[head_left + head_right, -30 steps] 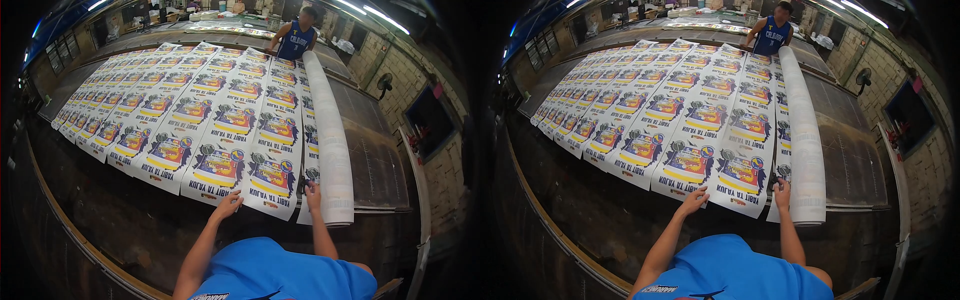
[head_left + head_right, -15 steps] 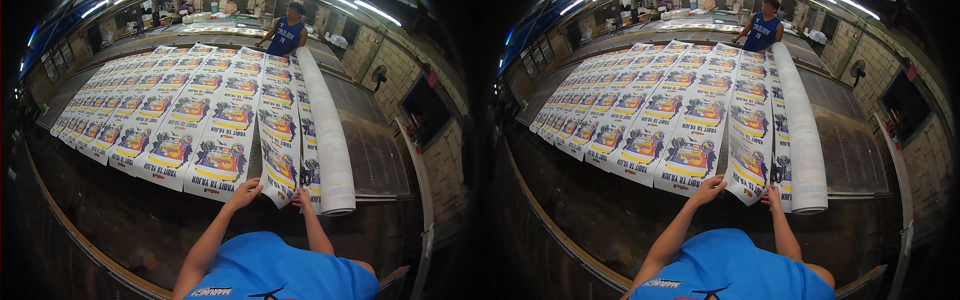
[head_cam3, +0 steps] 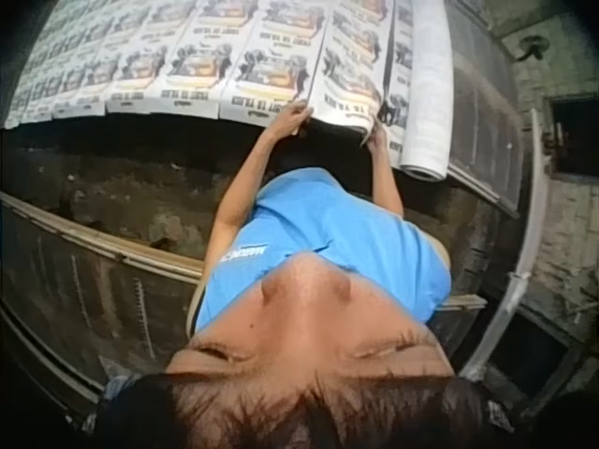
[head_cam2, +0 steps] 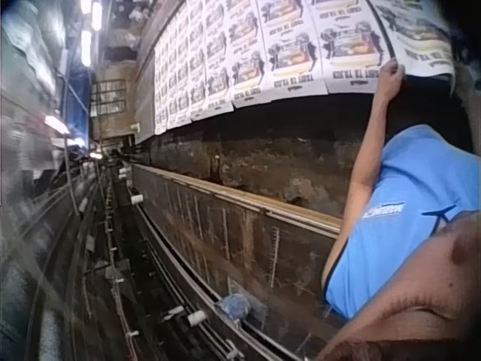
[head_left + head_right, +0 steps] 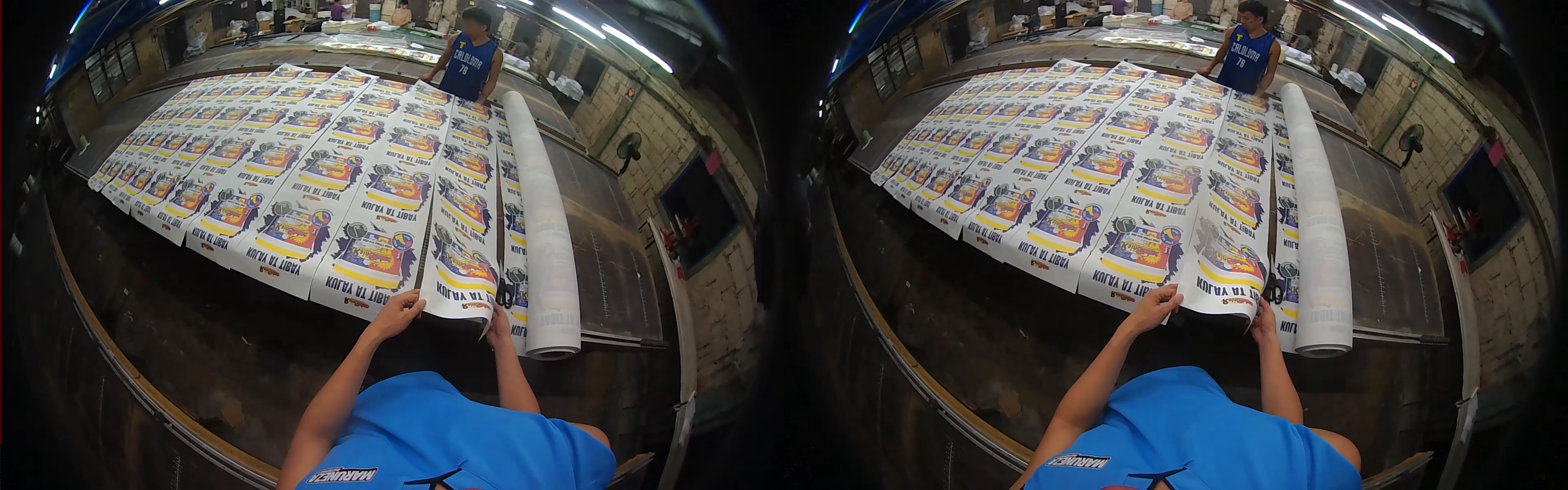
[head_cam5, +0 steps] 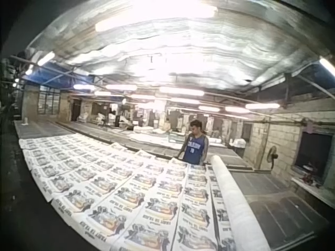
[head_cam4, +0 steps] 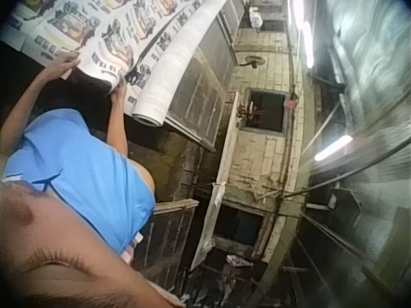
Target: Unrolling a long printed banner across an industrial work table and using scissors to cut it into sections.
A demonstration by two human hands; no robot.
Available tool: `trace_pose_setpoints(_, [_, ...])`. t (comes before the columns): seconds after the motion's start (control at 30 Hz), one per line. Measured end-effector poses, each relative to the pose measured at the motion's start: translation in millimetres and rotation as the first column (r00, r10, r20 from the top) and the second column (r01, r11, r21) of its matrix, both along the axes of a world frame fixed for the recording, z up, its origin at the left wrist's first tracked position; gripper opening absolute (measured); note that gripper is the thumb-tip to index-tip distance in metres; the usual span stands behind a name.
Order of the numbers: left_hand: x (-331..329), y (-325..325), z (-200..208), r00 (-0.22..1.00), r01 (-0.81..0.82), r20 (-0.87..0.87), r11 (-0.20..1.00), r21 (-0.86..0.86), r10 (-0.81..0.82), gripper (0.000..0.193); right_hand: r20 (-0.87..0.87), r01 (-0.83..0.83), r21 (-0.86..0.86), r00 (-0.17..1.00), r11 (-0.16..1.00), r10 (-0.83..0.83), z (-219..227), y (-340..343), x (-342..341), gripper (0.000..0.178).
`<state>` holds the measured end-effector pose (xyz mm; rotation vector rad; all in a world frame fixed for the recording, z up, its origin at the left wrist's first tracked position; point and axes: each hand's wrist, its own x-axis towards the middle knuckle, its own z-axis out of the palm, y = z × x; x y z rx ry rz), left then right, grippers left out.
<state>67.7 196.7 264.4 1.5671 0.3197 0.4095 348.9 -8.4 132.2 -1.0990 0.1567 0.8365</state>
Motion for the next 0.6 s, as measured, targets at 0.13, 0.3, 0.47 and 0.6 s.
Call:
trace_pose_setpoints(0.13, [3.4,6.5,-6.0,0.998,0.01,0.053,0.998,0.064,-0.013,0.039,-0.035,-0.345,0.686,0.864,0.64,0.502,4.3,-18.1,27.6,0.038])
trace_pose_setpoints(0.3, [-26.2,22.9,1.2,0.999,-0.008,-0.043,0.999,0.049,0.01,0.04,0.0,-0.041,0.38,0.999,0.924,0.044,45.6,27.0,-7.0,0.055])
trace_pose_setpoints(0.47, [-31.1,32.5,25.0,0.996,0.009,0.092,0.998,0.054,-0.014,0.04,-0.047,0.114,0.285,0.993,0.952,-0.105,-11.7,15.7,61.7,0.064])
trace_pose_setpoints(0.6, [-50.3,55.5,32.6,0.998,0.065,0.024,0.997,0.035,-0.066,0.038,-0.012,0.007,0.159,1.0,0.987,-0.005,-38.5,55.4,58.0,0.059])
